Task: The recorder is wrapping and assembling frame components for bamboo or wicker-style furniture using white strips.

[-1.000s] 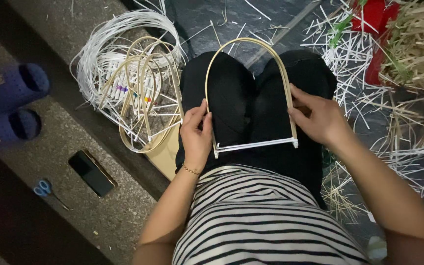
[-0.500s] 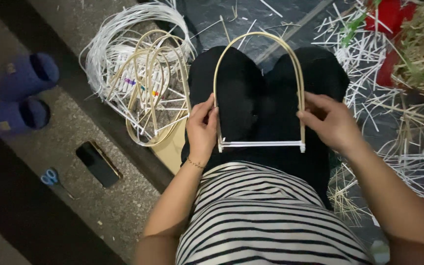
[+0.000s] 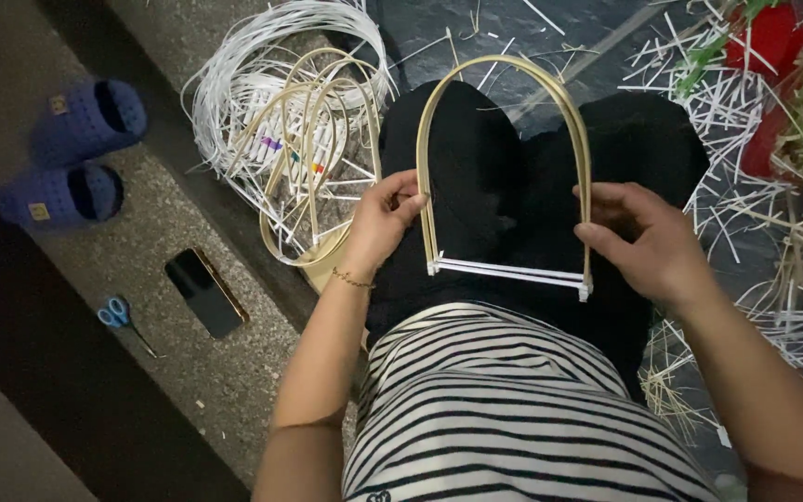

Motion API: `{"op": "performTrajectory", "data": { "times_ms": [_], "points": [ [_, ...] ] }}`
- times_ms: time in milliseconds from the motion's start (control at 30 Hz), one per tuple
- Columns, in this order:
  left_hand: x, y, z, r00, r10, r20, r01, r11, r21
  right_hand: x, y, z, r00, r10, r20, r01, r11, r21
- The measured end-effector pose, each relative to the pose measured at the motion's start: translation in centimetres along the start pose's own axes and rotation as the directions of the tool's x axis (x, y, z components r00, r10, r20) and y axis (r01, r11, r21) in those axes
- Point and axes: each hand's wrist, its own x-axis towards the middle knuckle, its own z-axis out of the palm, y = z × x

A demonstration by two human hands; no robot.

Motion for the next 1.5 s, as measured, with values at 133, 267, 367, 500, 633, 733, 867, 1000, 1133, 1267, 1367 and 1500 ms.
{"op": "performTrajectory", "data": {
  "times_ms": [133, 267, 367, 500, 633, 733, 867, 1000, 1133, 1267, 1367, 1500],
  "points": [
    [0.1, -0.7, -0.2, 0.999, 0.008, 0.035, -0.007, 1.0, -0.02, 0.1, 1.2, 0.0, 0.999, -0.042, 0.006, 0.041, 0.998, 0.057],
    [0.0, -0.8, -0.5, 0.994, 0.07, 0.084, -0.062, 0.994, -0.093, 0.7, 3.1, 0.1, 0.996, -0.091, 0.018, 0.087, 0.983, 0.159],
    [-0.7, 0.2, -0.5, 0.993, 0.067, 0.1, -0.058, 0.994, -0.091, 0.5, 3.3, -0.1, 0.995, -0.095, 0.026, 0.088, 0.976, 0.201],
    [-1.0, 2.4, -0.4, 0.982, 0.095, 0.164, -0.079, 0.992, -0.1, -0.3, 3.0, -1.7, 0.995, -0.098, 0.014, 0.095, 0.985, 0.144],
    [1.0, 8.6, 1.9, 0.948, 0.232, 0.216, -0.23, 0.973, -0.035, 0.4, 3.7, -5.3, 0.981, -0.171, -0.09, 0.176, 0.983, 0.051],
    [4.4, 10.0, 3.9, 0.892, 0.374, 0.253, -0.41, 0.906, 0.108, 2.1, 4.9, -7.0, 0.927, -0.311, -0.208, 0.282, 0.946, -0.158],
    [6.7, 9.3, 5.8, 0.813, 0.493, 0.309, -0.571, 0.779, 0.259, 3.4, 7.0, -7.0, 0.922, -0.342, -0.181, 0.231, 0.862, -0.451],
    [6.2, 8.5, 6.5, 0.802, 0.492, 0.34, -0.587, 0.754, 0.295, 2.7, 8.0, -6.8, 0.928, -0.331, -0.173, 0.17, 0.787, -0.593],
    [6.3, 7.4, 6.2, 0.77, 0.532, 0.352, -0.63, 0.723, 0.283, 2.9, 9.8, -6.0, 0.896, -0.389, -0.214, 0.185, 0.765, -0.616],
    [5.8, 6.4, 5.0, 0.824, 0.471, 0.314, -0.558, 0.77, 0.311, 3.1, 8.6, -4.9, 0.909, -0.373, -0.187, 0.19, 0.768, -0.612],
    [5.6, 6.4, 4.0, 0.839, 0.461, 0.288, -0.539, 0.773, 0.334, 3.9, 8.4, -4.0, 0.898, -0.407, -0.167, 0.229, 0.757, -0.612],
    [5.4, 6.5, 2.9, 0.849, 0.45, 0.277, -0.525, 0.779, 0.343, 4.9, 7.2, -3.3, 0.882, -0.449, -0.146, 0.295, 0.766, -0.571]
  ]
}}
